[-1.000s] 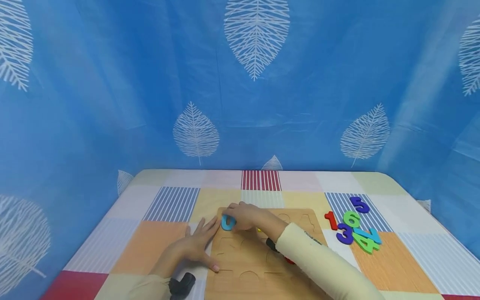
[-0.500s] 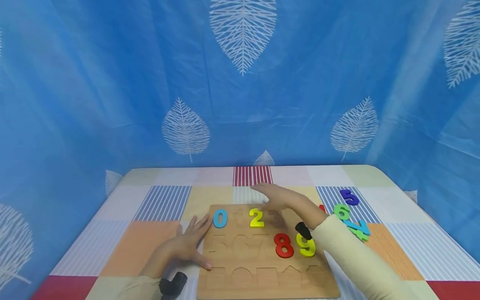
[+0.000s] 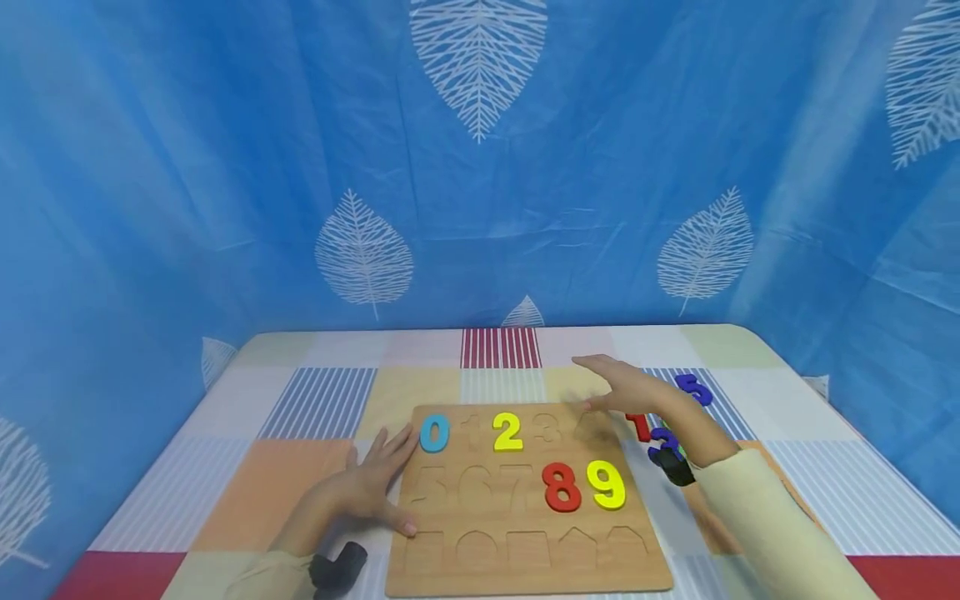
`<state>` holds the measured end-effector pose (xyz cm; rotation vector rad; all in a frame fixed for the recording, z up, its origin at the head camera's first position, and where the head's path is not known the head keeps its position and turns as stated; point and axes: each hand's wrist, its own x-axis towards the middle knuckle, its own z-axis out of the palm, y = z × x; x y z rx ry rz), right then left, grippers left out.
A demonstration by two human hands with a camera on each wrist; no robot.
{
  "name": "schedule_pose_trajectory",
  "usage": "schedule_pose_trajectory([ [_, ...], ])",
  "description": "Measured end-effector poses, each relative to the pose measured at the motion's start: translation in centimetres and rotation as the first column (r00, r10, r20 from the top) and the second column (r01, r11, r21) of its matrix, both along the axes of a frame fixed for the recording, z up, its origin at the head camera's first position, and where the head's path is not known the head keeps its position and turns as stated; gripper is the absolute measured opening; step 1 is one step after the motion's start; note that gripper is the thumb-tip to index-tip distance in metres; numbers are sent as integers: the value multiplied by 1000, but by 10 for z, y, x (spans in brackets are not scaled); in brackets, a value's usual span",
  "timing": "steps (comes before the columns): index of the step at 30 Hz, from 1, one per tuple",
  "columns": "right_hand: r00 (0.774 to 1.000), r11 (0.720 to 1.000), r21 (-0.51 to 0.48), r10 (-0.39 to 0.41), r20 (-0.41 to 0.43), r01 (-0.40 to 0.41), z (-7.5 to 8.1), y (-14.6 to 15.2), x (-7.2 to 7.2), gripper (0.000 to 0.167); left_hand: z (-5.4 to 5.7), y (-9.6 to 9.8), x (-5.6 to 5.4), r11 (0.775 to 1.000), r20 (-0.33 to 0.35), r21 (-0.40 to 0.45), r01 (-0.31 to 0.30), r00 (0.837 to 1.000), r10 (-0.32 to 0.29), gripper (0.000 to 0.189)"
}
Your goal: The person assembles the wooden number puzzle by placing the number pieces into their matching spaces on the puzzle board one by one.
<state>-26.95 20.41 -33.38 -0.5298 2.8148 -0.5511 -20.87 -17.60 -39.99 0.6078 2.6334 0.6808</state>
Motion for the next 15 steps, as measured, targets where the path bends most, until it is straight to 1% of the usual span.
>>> schedule_pose_trajectory([
  [6, 997, 995, -70, -69, 29, 71, -6, 26, 6, 73, -1, 2, 0, 1000, 4, -10, 5, 1000, -5, 123],
  [10, 993, 988, -103, -113, 31, 116, -17, 40, 9, 75, -1, 2, 1, 1000, -1, -7, -2, 1000, 2, 124],
  [15, 994, 992, -48, -113, -7, 113, -32, 52, 12, 78, -3, 1, 1, 1000, -10, 18, 4, 1000, -4, 124],
])
